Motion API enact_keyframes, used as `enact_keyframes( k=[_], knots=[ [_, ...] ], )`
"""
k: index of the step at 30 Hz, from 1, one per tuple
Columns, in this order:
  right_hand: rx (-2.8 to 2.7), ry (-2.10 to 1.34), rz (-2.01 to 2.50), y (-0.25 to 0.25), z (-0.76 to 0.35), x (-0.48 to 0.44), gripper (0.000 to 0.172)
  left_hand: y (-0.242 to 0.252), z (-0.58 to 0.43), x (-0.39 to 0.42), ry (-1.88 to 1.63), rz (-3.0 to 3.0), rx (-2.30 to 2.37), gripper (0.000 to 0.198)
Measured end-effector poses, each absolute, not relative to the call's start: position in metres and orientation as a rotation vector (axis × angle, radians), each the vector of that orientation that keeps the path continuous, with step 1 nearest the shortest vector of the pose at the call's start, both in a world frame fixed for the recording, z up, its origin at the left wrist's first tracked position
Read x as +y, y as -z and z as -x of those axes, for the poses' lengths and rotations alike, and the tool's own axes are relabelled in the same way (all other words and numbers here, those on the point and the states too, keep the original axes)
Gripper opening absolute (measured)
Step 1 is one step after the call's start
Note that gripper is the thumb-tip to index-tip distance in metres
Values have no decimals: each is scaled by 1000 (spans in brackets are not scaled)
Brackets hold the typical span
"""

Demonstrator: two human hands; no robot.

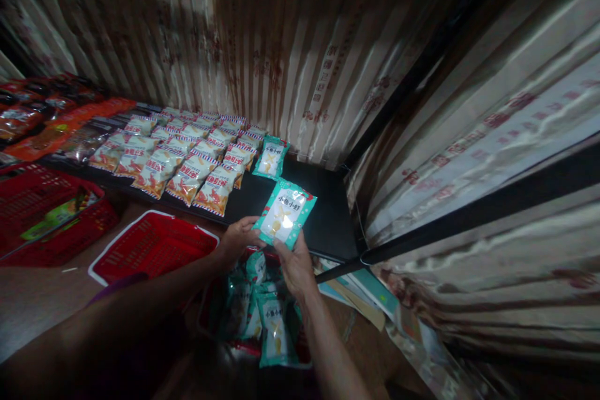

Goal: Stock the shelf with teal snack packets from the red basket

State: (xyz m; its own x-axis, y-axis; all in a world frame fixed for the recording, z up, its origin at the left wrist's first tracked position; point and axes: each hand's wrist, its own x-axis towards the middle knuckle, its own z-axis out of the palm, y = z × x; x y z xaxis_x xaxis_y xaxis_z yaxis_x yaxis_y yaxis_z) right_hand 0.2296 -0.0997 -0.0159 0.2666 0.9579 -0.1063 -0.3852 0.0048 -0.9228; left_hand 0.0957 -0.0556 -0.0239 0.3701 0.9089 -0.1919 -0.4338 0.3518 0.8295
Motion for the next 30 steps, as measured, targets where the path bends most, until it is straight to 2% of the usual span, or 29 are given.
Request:
enact_keyframes(
  k=[7, 13, 17, 24, 30],
  knots=[
    [-643, -1108, 1124, 17, -229, -88, 67, 25, -99, -47, -1089, -788, 857, 38],
    [-651, -995, 1153, 15, -229, -58, 51, 25, -110, -21, -1158, -962, 955, 25],
    [-723, -958, 1134, 14, -231, -25, 44, 20, -114, 1, -1276, -1185, 1052, 34],
    [-749, -914, 1140, 12, -232, 30, 40, 19, -118, 28, -1469, -1573, 1166, 51],
    [-700, -881, 1164, 21, -229, 59, 39, 37, -121, 35, -1400, -1692, 1203, 50]
  ],
)
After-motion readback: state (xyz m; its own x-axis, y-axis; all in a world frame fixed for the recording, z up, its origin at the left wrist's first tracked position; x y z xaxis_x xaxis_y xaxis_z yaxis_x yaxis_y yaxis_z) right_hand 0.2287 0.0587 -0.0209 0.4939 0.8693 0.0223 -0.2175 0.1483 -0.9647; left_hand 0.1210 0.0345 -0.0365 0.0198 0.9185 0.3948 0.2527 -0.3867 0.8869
